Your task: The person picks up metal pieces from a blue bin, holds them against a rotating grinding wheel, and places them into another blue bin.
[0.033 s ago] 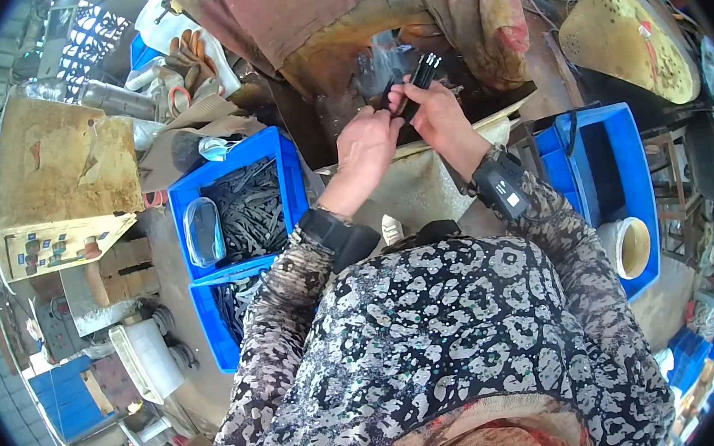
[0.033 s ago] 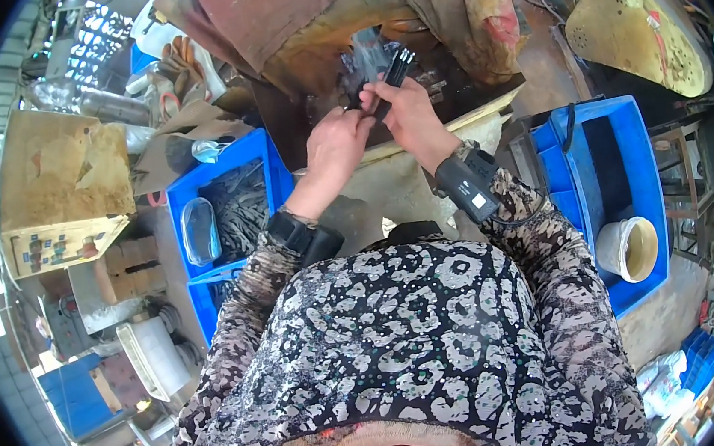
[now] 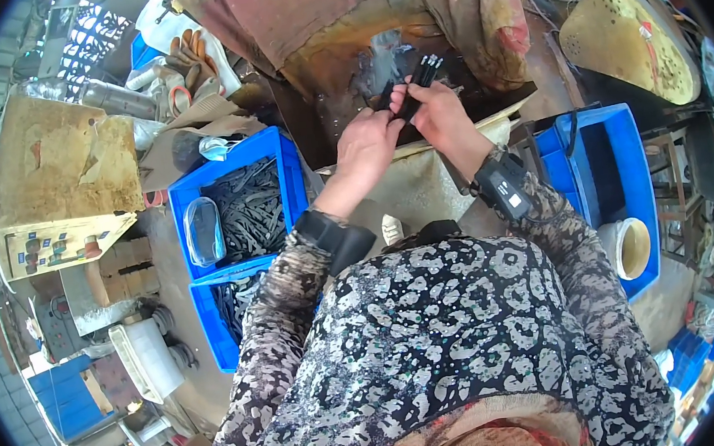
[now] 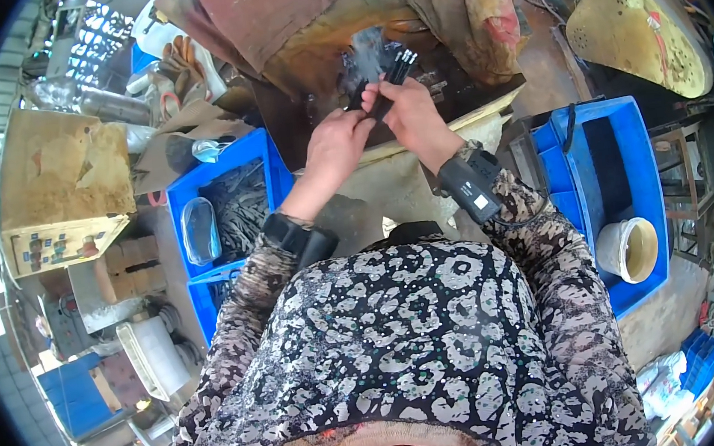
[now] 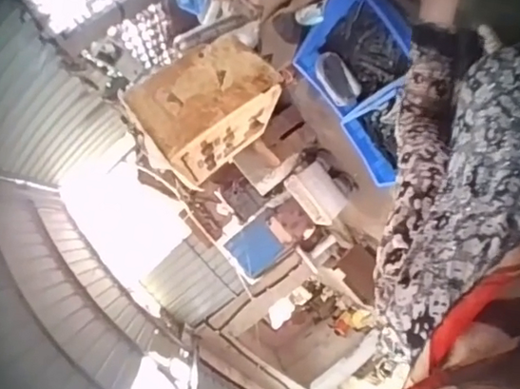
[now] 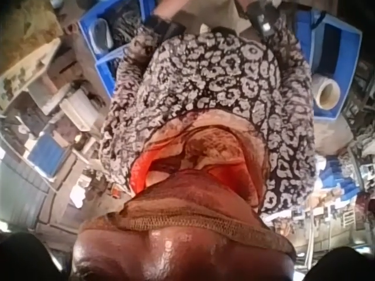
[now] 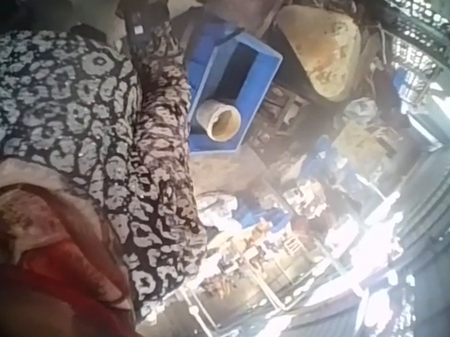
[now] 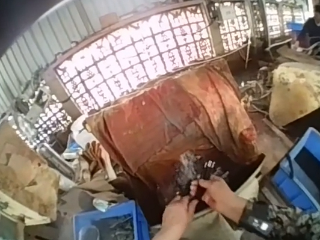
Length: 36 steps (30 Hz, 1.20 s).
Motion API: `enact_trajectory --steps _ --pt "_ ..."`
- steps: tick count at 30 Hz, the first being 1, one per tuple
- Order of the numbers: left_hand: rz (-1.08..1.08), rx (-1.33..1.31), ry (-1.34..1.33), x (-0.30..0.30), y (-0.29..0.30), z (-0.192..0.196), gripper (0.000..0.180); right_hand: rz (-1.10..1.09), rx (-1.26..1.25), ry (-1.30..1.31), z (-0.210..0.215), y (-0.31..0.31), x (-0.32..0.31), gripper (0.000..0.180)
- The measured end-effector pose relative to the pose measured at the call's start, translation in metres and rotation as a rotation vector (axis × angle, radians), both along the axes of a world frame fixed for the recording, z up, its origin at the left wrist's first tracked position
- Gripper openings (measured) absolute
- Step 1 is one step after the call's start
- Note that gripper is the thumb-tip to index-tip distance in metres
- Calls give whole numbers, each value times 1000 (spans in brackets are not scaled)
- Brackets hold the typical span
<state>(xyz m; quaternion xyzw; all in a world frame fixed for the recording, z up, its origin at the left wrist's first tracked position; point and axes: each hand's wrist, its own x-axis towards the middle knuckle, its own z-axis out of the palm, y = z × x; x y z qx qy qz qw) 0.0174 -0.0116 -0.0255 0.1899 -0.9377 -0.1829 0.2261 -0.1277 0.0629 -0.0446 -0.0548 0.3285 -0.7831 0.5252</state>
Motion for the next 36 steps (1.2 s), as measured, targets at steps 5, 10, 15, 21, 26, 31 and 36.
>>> enact_trajectory --steps 5,10,15,21,26,31,36 --pt "4 1137 -27 23 -18 14 36 36 164 101 16 17 -16 16" --pt "-80 1349 155 26 -12 24 42 189 156 168 24 18 -14 13" --pt "-49 1329 166 24 -6 28 45 228 117 161 25 19 -9 9" --pt "50 1359 55 25 -14 17 34 224 109 205 29 23 -7 11" --pt "61 1313 165 21 -29 8 18 314 133 249 42 35 -10 20" --pt "96 930 106 5 -69 -20 29 335 125 282 42 68 -16 30" --pt "95 845 74 -16 -89 -51 27 278 255 394 49 101 -11 26"
